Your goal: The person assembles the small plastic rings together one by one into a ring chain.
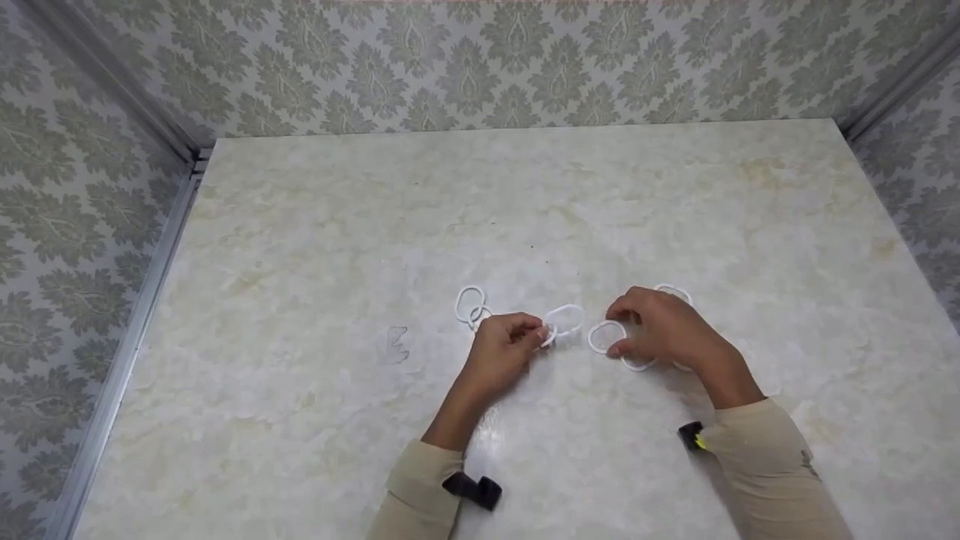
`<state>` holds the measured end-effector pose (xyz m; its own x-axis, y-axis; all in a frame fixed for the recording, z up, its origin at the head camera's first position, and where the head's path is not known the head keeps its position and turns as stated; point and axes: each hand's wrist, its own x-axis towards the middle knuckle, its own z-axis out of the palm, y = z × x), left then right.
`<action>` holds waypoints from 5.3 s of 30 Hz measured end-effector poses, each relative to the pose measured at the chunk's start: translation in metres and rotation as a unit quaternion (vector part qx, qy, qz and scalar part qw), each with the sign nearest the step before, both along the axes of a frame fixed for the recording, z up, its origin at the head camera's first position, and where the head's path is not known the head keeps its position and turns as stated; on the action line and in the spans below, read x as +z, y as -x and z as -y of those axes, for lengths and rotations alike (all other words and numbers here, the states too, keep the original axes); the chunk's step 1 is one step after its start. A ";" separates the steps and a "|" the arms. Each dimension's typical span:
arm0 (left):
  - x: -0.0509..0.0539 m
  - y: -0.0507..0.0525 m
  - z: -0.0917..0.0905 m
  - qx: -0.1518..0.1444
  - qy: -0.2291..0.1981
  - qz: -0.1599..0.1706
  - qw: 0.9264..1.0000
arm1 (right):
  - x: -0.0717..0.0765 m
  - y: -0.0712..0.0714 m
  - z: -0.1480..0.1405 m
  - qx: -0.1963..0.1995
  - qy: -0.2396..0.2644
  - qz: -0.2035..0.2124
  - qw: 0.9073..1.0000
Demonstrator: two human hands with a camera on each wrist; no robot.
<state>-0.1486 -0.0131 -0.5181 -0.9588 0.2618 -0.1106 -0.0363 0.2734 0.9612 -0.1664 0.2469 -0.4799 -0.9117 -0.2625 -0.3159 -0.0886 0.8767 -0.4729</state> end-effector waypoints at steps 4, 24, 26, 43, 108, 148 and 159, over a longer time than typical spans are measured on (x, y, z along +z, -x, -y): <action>0.000 -0.001 0.000 0.002 0.001 0.000 1.000 | 0.000 0.000 0.001 0.001 -0.003 0.013 1.000; 0.000 -0.001 0.002 -0.005 -0.012 0.001 1.000 | -0.007 0.000 0.004 0.014 0.103 0.036 0.994; 0.000 -0.001 0.002 -0.005 -0.012 0.000 1.000 | -0.007 -0.001 0.004 0.025 0.112 0.027 0.993; -0.001 0.002 0.002 -0.002 -0.025 0.008 1.000 | -0.006 -0.001 0.006 0.031 0.168 -0.030 0.985; -0.005 0.003 0.003 0.003 -0.052 -0.002 0.999 | -0.005 -0.017 0.026 0.013 0.262 -0.023 0.965; 0.000 0.001 0.003 -0.009 -0.003 0.006 1.000 | -0.001 -0.017 0.010 -0.027 0.261 -0.139 0.955; 0.001 0.005 0.009 0.057 -0.036 -0.013 0.998 | -0.003 -0.017 0.001 -0.037 0.264 -0.150 0.952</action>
